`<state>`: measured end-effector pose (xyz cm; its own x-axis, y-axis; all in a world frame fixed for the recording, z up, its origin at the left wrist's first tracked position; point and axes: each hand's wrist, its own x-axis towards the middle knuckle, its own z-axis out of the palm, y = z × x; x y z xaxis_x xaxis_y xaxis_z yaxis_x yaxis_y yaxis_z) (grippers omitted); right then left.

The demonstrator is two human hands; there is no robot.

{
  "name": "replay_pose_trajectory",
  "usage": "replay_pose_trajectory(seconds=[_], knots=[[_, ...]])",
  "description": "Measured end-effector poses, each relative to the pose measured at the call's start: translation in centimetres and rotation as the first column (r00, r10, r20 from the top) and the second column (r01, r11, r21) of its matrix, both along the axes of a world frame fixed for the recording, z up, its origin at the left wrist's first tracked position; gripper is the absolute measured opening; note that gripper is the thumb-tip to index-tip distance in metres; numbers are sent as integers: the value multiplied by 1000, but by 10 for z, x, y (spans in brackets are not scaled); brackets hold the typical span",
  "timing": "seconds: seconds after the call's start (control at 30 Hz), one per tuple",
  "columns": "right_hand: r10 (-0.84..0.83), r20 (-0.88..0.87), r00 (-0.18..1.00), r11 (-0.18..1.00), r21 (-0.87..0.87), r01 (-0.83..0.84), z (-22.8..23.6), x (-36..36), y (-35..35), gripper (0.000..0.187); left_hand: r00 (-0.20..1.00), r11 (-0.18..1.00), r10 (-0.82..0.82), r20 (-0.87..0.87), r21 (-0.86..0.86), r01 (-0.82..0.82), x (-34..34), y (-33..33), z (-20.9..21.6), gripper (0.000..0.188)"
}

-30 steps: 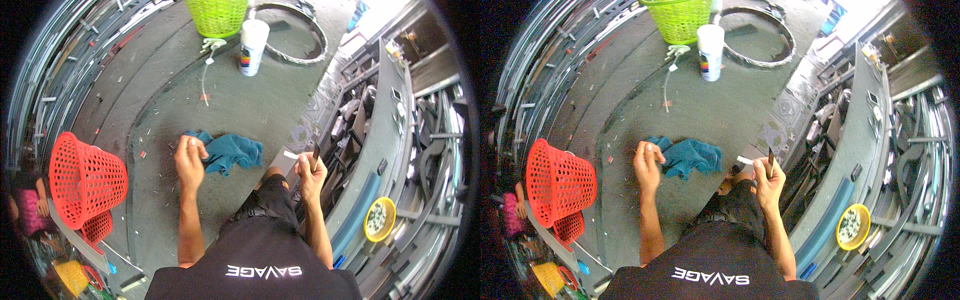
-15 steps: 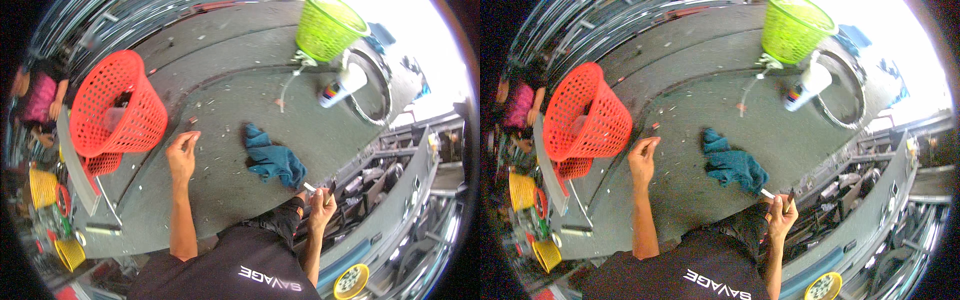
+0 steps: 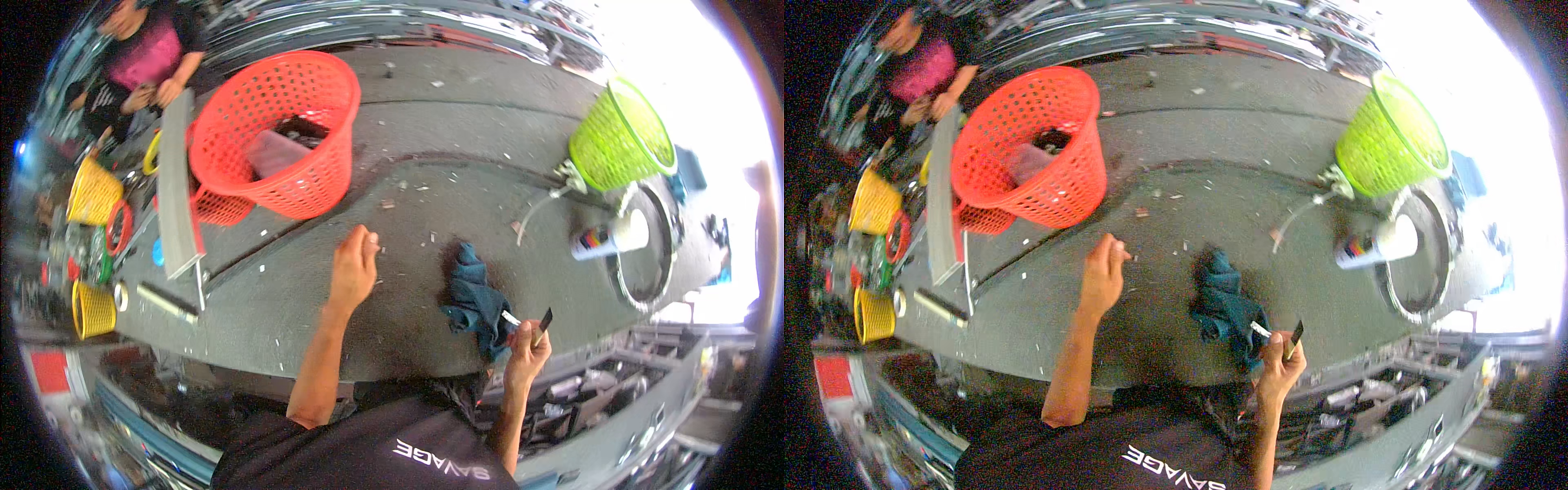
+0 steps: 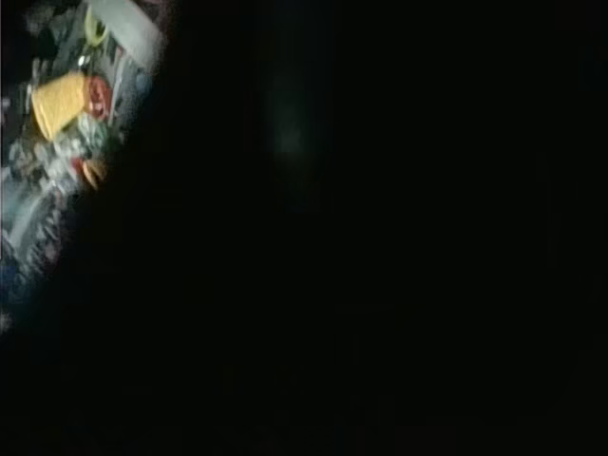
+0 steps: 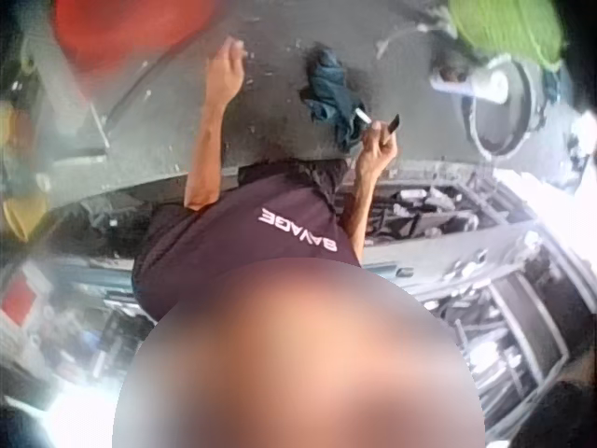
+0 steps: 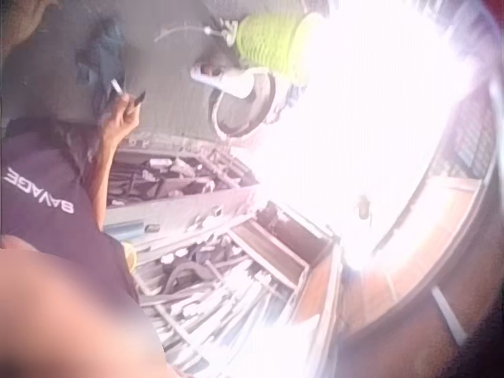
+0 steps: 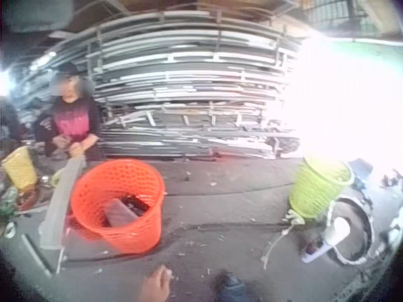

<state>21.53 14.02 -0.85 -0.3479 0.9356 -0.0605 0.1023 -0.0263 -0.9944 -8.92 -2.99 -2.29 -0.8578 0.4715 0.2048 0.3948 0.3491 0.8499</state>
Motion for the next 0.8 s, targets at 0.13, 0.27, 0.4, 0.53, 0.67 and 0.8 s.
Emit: replay_pose_trajectory(seconds=[0.13,0.27,0.4,0.53,0.67,0.8], knots=[[143,-49,988,990,12,-143,-9,-9,30,22,992,997,63,-110,49,-58,22,-1,12,14],[295,-72,953,955,49,-292,-15,-23,68,22,984,994,104,-145,1,-105,44,3,20,9],[440,7,898,898,1,-440,0,-50,103,18,961,971,240,-137,26,-238,68,13,20,8],[536,-116,836,839,-34,-542,17,-94,125,20,924,938,347,-162,41,-345,77,36,18,2],[667,161,728,709,163,-686,14,-159,142,24,873,913,400,-280,41,-405,53,74,12,11],[736,79,672,636,258,-727,-3,-230,142,28,752,806,552,-360,-1,-592,15,102,3,27]])
